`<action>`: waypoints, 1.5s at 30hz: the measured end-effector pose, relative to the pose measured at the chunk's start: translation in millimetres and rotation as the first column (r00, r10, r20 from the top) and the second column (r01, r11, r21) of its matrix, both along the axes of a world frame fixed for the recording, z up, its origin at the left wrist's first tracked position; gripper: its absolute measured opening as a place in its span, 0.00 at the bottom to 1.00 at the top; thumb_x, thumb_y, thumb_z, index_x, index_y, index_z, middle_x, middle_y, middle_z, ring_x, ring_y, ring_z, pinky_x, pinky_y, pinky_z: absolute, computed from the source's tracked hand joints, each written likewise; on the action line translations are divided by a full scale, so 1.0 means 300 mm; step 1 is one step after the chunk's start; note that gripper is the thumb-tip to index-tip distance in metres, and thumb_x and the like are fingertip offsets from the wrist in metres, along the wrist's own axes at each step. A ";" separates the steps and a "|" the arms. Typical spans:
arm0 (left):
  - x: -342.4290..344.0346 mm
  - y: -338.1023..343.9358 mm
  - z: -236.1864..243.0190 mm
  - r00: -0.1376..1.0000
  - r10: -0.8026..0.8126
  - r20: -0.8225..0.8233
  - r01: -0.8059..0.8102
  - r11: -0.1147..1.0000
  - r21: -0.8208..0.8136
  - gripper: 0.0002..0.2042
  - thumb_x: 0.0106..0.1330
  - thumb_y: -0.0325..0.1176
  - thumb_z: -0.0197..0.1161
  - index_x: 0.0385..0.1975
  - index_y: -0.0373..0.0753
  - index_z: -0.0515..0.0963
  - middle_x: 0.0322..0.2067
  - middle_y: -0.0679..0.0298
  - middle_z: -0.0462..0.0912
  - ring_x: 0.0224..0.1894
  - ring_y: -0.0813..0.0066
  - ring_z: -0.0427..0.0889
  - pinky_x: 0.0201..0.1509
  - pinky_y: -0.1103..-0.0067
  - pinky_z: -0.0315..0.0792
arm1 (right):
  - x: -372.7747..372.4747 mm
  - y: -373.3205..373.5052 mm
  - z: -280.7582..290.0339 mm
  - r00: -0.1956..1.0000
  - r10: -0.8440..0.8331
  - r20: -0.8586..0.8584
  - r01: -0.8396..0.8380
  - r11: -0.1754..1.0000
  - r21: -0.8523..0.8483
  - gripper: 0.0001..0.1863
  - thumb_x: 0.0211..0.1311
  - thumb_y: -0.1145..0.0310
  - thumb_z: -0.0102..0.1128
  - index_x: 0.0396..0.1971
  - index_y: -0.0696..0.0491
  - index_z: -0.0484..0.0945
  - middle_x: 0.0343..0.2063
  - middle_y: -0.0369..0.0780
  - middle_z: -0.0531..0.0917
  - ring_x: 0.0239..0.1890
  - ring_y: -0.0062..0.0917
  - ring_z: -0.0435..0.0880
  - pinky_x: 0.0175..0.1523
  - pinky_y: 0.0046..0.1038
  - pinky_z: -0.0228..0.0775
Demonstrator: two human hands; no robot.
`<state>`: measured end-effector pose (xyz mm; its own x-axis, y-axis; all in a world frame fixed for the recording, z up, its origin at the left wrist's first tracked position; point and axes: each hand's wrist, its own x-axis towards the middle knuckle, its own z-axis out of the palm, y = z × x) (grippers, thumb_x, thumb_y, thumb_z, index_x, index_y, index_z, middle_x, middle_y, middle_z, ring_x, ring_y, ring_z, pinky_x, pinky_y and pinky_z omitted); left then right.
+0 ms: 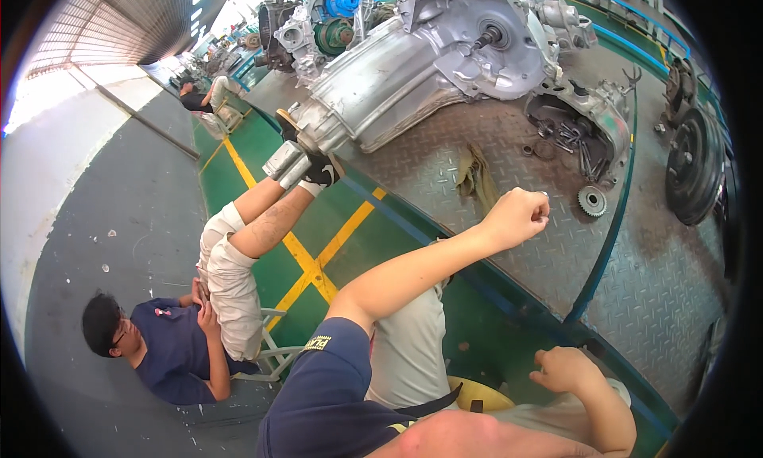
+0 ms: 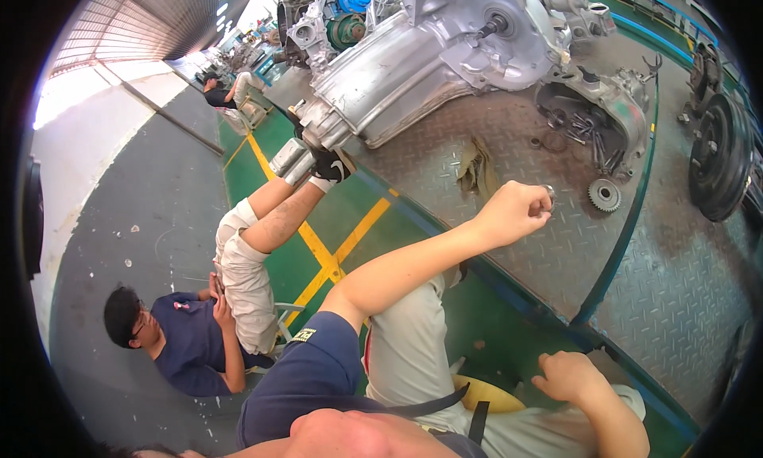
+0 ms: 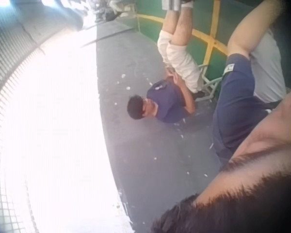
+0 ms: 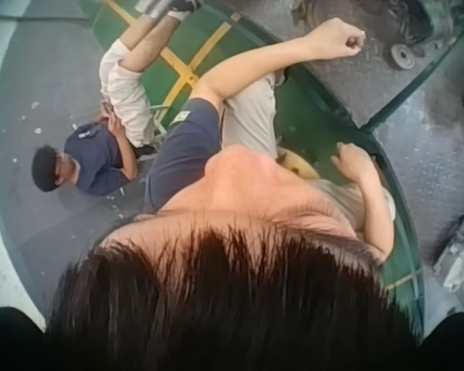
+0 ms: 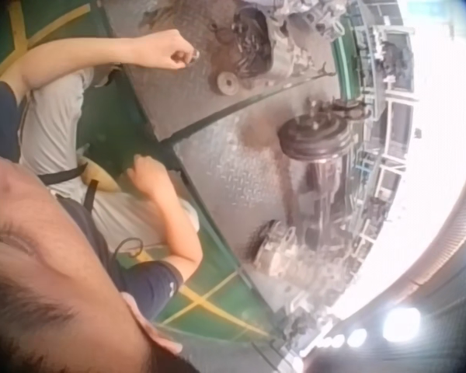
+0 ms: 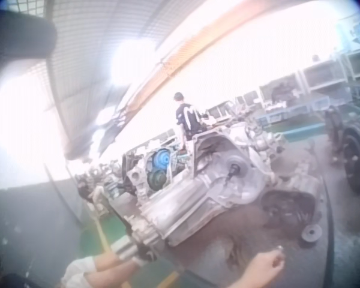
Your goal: The person holds and turns small metal gears and components next to a disassembled transmission on a metal workbench.
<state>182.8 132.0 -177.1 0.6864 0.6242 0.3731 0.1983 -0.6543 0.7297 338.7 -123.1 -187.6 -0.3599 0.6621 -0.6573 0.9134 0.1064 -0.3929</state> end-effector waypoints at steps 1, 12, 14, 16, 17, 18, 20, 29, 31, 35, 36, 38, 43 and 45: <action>0.014 -0.004 0.000 1.000 -0.006 0.001 0.006 1.000 -0.001 0.05 0.56 0.26 0.67 0.28 0.32 0.80 0.21 0.53 0.82 0.24 0.58 0.83 0.32 0.72 0.75 | -0.003 0.006 0.002 0.999 -0.006 -0.038 0.008 0.999 0.043 0.20 0.63 0.54 0.58 0.36 0.59 0.79 0.33 0.52 0.86 0.39 0.48 0.85 0.46 0.44 0.78; 0.124 0.053 -0.023 0.997 0.018 0.079 -0.008 0.992 -0.129 0.07 0.57 0.27 0.69 0.30 0.29 0.82 0.20 0.52 0.83 0.21 0.68 0.82 0.29 0.74 0.74 | -0.018 0.007 0.019 1.000 0.007 0.018 -0.008 1.000 0.015 0.23 0.64 0.53 0.59 0.46 0.58 0.81 0.37 0.52 0.86 0.42 0.46 0.86 0.49 0.42 0.78; 0.117 0.084 -0.023 0.986 0.129 0.109 -0.108 0.977 -0.182 0.08 0.57 0.28 0.70 0.30 0.29 0.83 0.19 0.54 0.84 0.21 0.72 0.82 0.28 0.75 0.75 | -0.018 0.004 0.019 1.000 0.011 0.016 -0.011 1.000 0.012 0.23 0.64 0.53 0.59 0.46 0.58 0.81 0.37 0.52 0.87 0.42 0.46 0.86 0.49 0.42 0.78; 0.114 0.108 -0.022 0.977 0.188 0.099 -0.172 0.974 -0.145 0.09 0.56 0.30 0.71 0.29 0.29 0.84 0.20 0.55 0.84 0.22 0.73 0.83 0.29 0.76 0.75 | -0.012 -0.008 0.018 0.999 -0.016 0.028 0.016 1.000 -0.003 0.23 0.63 0.52 0.59 0.44 0.58 0.82 0.35 0.53 0.86 0.40 0.47 0.86 0.48 0.43 0.78; 0.111 0.109 -0.016 0.973 0.211 0.096 -0.198 0.971 -0.134 0.09 0.55 0.30 0.72 0.29 0.29 0.84 0.20 0.55 0.84 0.23 0.74 0.83 0.29 0.76 0.75 | -0.008 -0.015 0.017 0.999 -0.036 0.027 0.036 0.999 -0.017 0.23 0.63 0.52 0.59 0.44 0.58 0.82 0.35 0.53 0.86 0.40 0.47 0.86 0.48 0.43 0.78; 0.105 0.113 -0.013 0.968 0.231 0.093 -0.219 0.968 -0.125 0.10 0.55 0.31 0.72 0.29 0.30 0.84 0.20 0.56 0.84 0.23 0.75 0.83 0.30 0.77 0.76 | -0.005 -0.014 0.011 1.000 -0.015 0.025 0.014 1.000 0.017 0.22 0.63 0.52 0.59 0.43 0.58 0.82 0.34 0.53 0.86 0.39 0.47 0.86 0.47 0.44 0.78; 0.077 0.130 -0.026 0.965 0.240 0.101 -0.230 0.967 -0.107 0.10 0.55 0.32 0.72 0.28 0.31 0.84 0.21 0.58 0.85 0.24 0.78 0.82 0.31 0.78 0.76 | 0.005 -0.023 -0.009 1.000 -0.007 -0.006 0.007 0.997 0.083 0.21 0.62 0.52 0.59 0.39 0.58 0.82 0.30 0.54 0.85 0.36 0.49 0.85 0.43 0.46 0.78; -0.031 0.055 -0.015 0.991 0.129 -0.025 -0.130 0.990 -0.050 0.04 0.60 0.26 0.69 0.32 0.33 0.83 0.20 0.69 0.82 0.23 0.89 0.76 0.27 0.85 0.70 | 0.014 -0.022 -0.055 0.999 -0.013 -0.031 0.015 0.998 0.059 0.19 0.62 0.56 0.61 0.36 0.60 0.81 0.29 0.52 0.86 0.37 0.47 0.86 0.41 0.44 0.79; -0.009 0.032 -0.006 0.995 0.092 -0.039 -0.095 0.992 -0.077 0.04 0.60 0.25 0.69 0.32 0.32 0.83 0.20 0.69 0.82 0.23 0.89 0.76 0.28 0.86 0.70 | 0.015 -0.032 -0.064 1.000 -0.008 -0.018 0.009 0.999 0.052 0.19 0.63 0.56 0.61 0.36 0.60 0.81 0.28 0.52 0.86 0.36 0.47 0.86 0.40 0.44 0.79; 0.033 0.016 0.006 0.997 0.039 -0.069 -0.043 0.997 -0.062 0.05 0.59 0.25 0.69 0.32 0.32 0.84 0.19 0.68 0.82 0.23 0.88 0.76 0.28 0.85 0.71 | 0.004 -0.010 -0.052 0.999 -0.007 -0.032 0.008 0.999 0.048 0.21 0.65 0.55 0.59 0.40 0.61 0.79 0.27 0.53 0.85 0.34 0.48 0.86 0.40 0.44 0.78; 0.052 0.002 0.013 0.997 0.026 -0.071 -0.029 0.998 -0.049 0.05 0.59 0.25 0.69 0.32 0.32 0.84 0.19 0.67 0.82 0.22 0.88 0.76 0.28 0.85 0.71 | 0.006 -0.017 -0.052 1.000 -0.009 -0.025 0.010 0.999 0.036 0.21 0.65 0.55 0.59 0.40 0.61 0.79 0.27 0.53 0.85 0.34 0.48 0.86 0.40 0.44 0.78; 0.081 0.005 0.011 0.998 0.024 -0.054 -0.025 0.999 -0.022 0.05 0.59 0.26 0.69 0.32 0.32 0.84 0.19 0.66 0.82 0.22 0.87 0.76 0.28 0.84 0.71 | 0.002 -0.017 -0.051 1.000 -0.010 -0.025 0.011 0.999 0.053 0.21 0.65 0.56 0.59 0.40 0.61 0.79 0.26 0.53 0.85 0.33 0.48 0.86 0.39 0.44 0.78; 0.139 0.061 0.015 0.997 0.067 -0.039 -0.066 0.998 0.018 0.07 0.60 0.28 0.70 0.31 0.30 0.84 0.18 0.65 0.82 0.21 0.86 0.76 0.28 0.83 0.71 | 0.003 -0.011 -0.033 0.999 -0.012 -0.041 0.014 0.998 0.053 0.21 0.65 0.56 0.59 0.40 0.62 0.79 0.25 0.53 0.84 0.33 0.48 0.86 0.39 0.44 0.78; 0.146 0.099 0.010 0.994 0.104 -0.025 -0.105 0.994 -0.016 0.07 0.59 0.29 0.70 0.31 0.31 0.84 0.18 0.61 0.83 0.21 0.80 0.79 0.28 0.80 0.72 | 0.003 -0.010 -0.033 0.999 -0.010 -0.045 0.013 0.998 0.057 0.21 0.65 0.56 0.59 0.39 0.62 0.78 0.25 0.53 0.84 0.33 0.48 0.86 0.39 0.44 0.78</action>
